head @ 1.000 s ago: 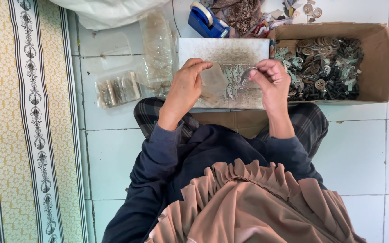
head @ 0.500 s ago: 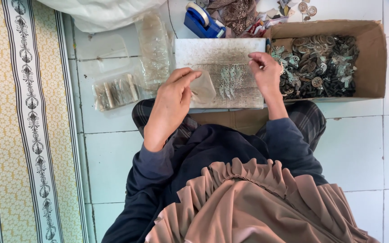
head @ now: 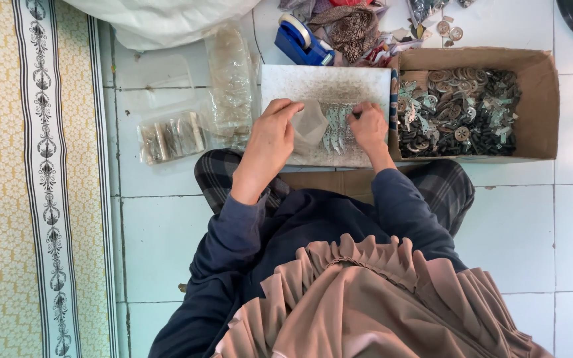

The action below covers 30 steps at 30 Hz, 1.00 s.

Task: The person sits on the floor and sorts small metal buttons from a cardboard box, placing them onto a white board. They then pick up a small plastic bag and transfer the sorted buttons into it, pressing the bag flat afterward.

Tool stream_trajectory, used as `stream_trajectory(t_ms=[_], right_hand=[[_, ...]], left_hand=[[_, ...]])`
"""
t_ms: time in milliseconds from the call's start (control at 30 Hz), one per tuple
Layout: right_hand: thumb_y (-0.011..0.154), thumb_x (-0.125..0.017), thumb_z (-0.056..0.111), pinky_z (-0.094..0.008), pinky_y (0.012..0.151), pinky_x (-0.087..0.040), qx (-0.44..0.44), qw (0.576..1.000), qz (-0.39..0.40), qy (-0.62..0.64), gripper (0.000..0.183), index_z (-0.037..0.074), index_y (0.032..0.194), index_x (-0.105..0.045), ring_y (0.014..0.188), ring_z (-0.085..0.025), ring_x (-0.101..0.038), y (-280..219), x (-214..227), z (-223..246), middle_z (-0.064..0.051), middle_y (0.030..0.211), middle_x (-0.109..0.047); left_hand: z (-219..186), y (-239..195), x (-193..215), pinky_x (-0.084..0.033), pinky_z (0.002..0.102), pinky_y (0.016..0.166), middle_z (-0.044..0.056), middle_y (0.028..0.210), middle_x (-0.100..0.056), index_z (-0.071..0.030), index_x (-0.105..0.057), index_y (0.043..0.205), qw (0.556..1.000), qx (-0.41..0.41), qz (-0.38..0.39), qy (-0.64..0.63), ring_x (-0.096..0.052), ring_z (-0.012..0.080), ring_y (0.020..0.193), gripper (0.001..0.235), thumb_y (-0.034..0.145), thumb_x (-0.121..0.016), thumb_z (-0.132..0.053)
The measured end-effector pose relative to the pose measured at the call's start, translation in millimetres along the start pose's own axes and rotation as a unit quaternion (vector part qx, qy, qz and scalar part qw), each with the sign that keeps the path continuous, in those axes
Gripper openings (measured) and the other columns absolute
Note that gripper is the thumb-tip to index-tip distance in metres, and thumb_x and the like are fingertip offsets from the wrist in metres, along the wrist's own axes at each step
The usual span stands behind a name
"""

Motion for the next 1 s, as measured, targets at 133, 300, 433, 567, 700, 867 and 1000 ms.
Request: stream_trajectory(t_ms=[133,300,433,567,700,867,1000], right_hand=[[0.086,-0.076,0.038,-0.056,0.085,-0.055,-0.021,1.000,0.006,0.012,0.026,0.018,0.101,-0.069,0.107,-0.034,-0.065,1,0,-6,-0.004,0.103,-0.059],[0.084,-0.085,0.028,-0.033,0.067,-0.052,0.010,0.953,-0.026,0.303,0.024,0.013,0.101,-0.079,0.081,-0.015,-0.068,-29,52,42,-0.007,0.085,-0.072],[0.089,-0.081,0.014,-0.019,0.067,-0.050,0.081,0.856,-0.024,0.511,0.015,0.006,0.098,-0.072,0.076,-0.005,-0.060,-86,155,142,-0.003,0.086,-0.068],[0.093,-0.082,0.008,-0.033,0.077,-0.048,0.270,0.858,-0.014,0.436,0.016,0.000,0.102,-0.071,0.087,-0.020,-0.059,-110,196,189,-0.017,0.098,-0.065],[0.095,-0.081,0.000,-0.034,0.075,-0.051,0.280,0.892,-0.063,0.350,0.013,0.001,0.106,-0.075,0.084,-0.023,-0.063,-106,180,188,-0.014,0.097,-0.066],[0.094,-0.080,0.010,-0.034,0.072,-0.052,0.158,0.940,-0.074,0.293,0.014,0.008,0.107,-0.076,0.083,-0.020,-0.067,-70,110,98,-0.009,0.093,-0.066],[0.090,-0.081,0.029,-0.055,0.086,-0.055,0.021,0.994,0.008,0.108,0.028,0.013,0.113,-0.076,0.097,-0.038,-0.069,-70,50,45,-0.010,0.096,-0.064]], left_hand=[[-44,-7,24,-0.061,0.043,0.084,0.021,0.126,-0.063,0.003,-0.062,0.135,1.000,-0.002,-0.013,-0.012,-0.070,0.0399,0.108,0.041,0.098,-0.046,0.011],[-20,-4,10,-0.060,0.041,0.087,0.020,0.126,-0.063,0.004,-0.062,0.135,1.000,-0.013,-0.008,-0.016,-0.068,0.0403,0.110,0.041,0.099,-0.045,0.009],[4,1,-7,-0.060,0.041,0.088,0.021,0.125,-0.063,0.006,-0.061,0.136,1.000,0.005,-0.018,-0.015,-0.069,0.0404,0.109,0.041,0.098,-0.046,0.010],[5,6,-11,-0.060,0.040,0.085,0.022,0.120,-0.064,0.008,-0.062,0.133,0.999,-0.011,-0.030,-0.007,-0.070,0.0394,0.106,0.038,0.098,-0.049,0.010],[-5,3,6,-0.061,0.042,0.085,0.024,0.124,-0.062,0.008,-0.059,0.137,0.999,-0.002,-0.038,-0.028,-0.070,0.0401,0.106,0.040,0.100,-0.042,0.008],[-35,-16,30,-0.062,0.042,0.083,0.024,0.127,-0.062,0.008,-0.057,0.139,0.998,-0.011,-0.027,-0.053,-0.070,0.0423,0.106,0.040,0.102,-0.044,0.008],[-46,-23,27,-0.062,0.043,0.080,0.025,0.127,-0.064,0.007,-0.059,0.139,0.996,-0.020,-0.029,-0.083,-0.072,0.0404,0.102,0.037,0.104,-0.046,0.005]])
Point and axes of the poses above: each hand's wrist, its own y-axis towards the middle knuckle, its own x-axis out of the back of the hand, z = x × y, the point moved 1 cm from there along y, towards the middle knuckle
